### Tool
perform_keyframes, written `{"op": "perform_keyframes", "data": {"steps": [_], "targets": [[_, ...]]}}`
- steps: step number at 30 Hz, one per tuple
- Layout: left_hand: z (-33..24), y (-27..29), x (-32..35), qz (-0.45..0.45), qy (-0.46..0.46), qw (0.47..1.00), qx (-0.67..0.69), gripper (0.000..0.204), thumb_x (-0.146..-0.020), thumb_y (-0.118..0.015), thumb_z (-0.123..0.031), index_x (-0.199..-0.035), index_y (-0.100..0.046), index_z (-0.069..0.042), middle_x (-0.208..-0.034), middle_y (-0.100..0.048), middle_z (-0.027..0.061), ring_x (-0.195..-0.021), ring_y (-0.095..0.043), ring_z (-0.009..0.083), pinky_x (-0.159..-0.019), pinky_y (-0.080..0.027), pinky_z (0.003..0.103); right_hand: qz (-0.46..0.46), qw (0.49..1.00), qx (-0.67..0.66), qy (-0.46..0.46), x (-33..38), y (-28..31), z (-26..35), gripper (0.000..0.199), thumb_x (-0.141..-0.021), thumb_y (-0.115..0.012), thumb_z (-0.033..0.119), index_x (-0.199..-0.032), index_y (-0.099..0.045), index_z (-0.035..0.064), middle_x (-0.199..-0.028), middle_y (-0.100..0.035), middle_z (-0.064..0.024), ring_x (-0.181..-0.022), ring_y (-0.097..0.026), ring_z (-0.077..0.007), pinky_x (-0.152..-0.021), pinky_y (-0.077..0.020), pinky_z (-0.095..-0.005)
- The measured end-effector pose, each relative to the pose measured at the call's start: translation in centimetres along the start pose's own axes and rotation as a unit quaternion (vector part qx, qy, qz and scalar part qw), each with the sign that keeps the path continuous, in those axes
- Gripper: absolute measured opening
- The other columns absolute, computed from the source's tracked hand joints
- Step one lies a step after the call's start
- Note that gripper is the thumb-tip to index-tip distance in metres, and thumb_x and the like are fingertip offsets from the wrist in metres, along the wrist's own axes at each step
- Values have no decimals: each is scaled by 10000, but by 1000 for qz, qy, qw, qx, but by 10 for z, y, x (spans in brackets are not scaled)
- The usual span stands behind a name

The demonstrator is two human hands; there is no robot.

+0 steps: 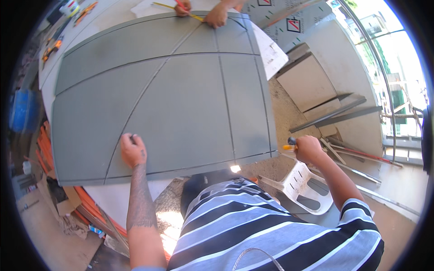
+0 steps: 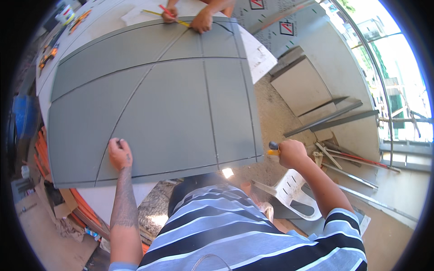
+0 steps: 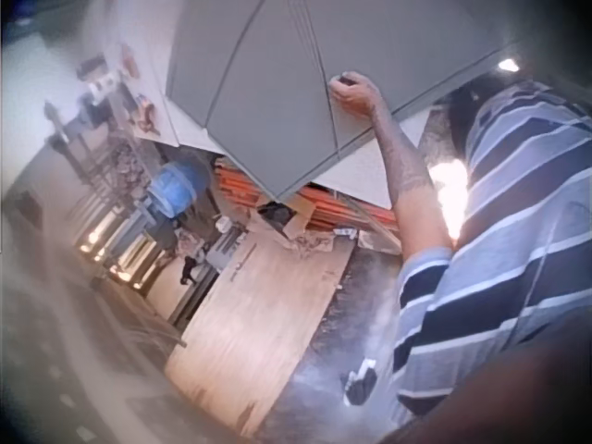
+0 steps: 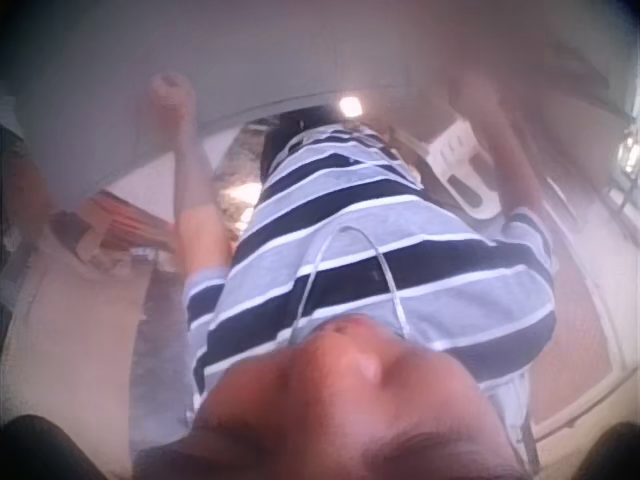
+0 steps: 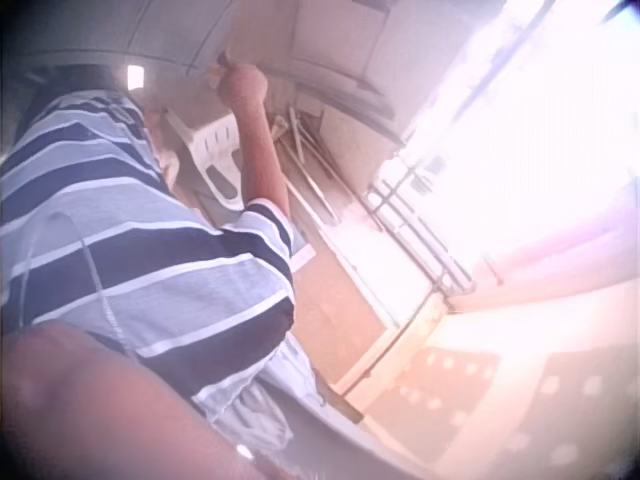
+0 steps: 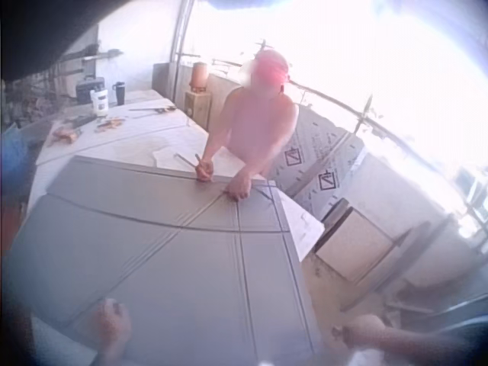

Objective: The person scores and cuts a large grey panel using a utility knife and a metal straight edge. They then brush the surface and align a metal strip along the cut lines while a coworker measures and marks the panel.

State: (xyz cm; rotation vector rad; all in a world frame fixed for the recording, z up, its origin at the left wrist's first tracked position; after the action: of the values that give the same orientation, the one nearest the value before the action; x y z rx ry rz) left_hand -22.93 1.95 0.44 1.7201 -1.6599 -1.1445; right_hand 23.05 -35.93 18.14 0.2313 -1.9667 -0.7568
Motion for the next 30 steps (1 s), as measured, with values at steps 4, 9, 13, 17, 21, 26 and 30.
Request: {"op": "perform_keyframes", "data": {"steps": [4, 9, 13, 17, 21, 26, 30], "targets": [[0, 10, -2, 50, 4, 998, 39, 232, -967, -685, -208, -1143, -673, -57, -917, -687, 93, -844, -686, 270, -734, -542, 407, -48, 973, -173, 146, -2, 20, 161, 313, -817, -741, 86, -1115, -785, 172, -1051, -765, -133, -997, -733, -349, -875, -599, -449], [26, 80, -2, 163, 136, 925, 316, 310, -995, -695, -211, -1244, -685, -27, -925, -680, 40, -857, -654, 154, -754, -529, 320, -82, 739, -394, 540, 70, 91, 359, 294, -889, -738, 77, -1180, -775, 99, -1137, -760, -139, -1088, -718, -346, -936, -574, -446], [120, 185, 39, 41, 123, 941, 312, 304, -982, -715, -148, -1245, -695, 3, -1032, -708, 52, -921, -661, 141, -815, -548, 308, -182, 752, -317, 548, 77, 129, 379, 291, -878, -769, 73, -1168, -775, 93, -1149, -764, -126, -1066, -717, -346, -939, -572, -447], [235, 250, 144, -150, 244, 911, 297, 331, -1030, -645, -171, -1283, -658, 42, -1198, -688, 143, -1016, -679, 225, -891, -568, 351, -54, 806, -339, 482, 68, 92, 437, 323, -914, -791, 128, -1235, -763, 106, -1197, -766, -124, -1105, -713, -346, -999, -558, -417], [279, 290, 275, -185, 335, 905, 186, 383, -1042, -619, -260, -1271, -645, 46, -1082, -688, 141, -920, -669, 233, -801, -552, 365, -111, 750, -349, 550, 65, 149, 437, 334, -960, -774, 184, -1287, -741, 121, -1165, -771, -152, -1044, -737, -318, -934, -576, -391], [344, 255, 420, -106, 400, 908, 62, 318, -987, -687, -218, -1212, -681, 7, -1003, -665, 100, -823, -660, 197, -694, -555, 330, -371, 776, -372, 349, -141, 273, 266, 305, -1009, -721, 145, -1311, -724, 101, -1049, -779, -165, -926, -741, -262, -845, -573, -361], [334, 188, 531, -124, 534, 757, 354, 238, -949, -753, -191, -1110, -699, -24, -914, -667, 80, -737, -661, 157, -577, -552, 280, -250, 850, -354, 300, -174, 273, 341, 299, -994, -739, 131, -1291, -727, 96, -1105, -784, -134, -990, -736, -283, -903, -568, -391]]}}
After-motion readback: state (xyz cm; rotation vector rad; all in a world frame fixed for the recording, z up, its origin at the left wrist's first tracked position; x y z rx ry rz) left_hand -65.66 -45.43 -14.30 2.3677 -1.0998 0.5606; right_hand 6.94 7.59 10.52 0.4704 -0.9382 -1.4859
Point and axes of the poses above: each hand's wrist, its own x-axis away from the middle knuckle, its own y-axis out of the back of the hand, z = x × y, the point moved 5 cm from there along -x, towards the middle knuckle
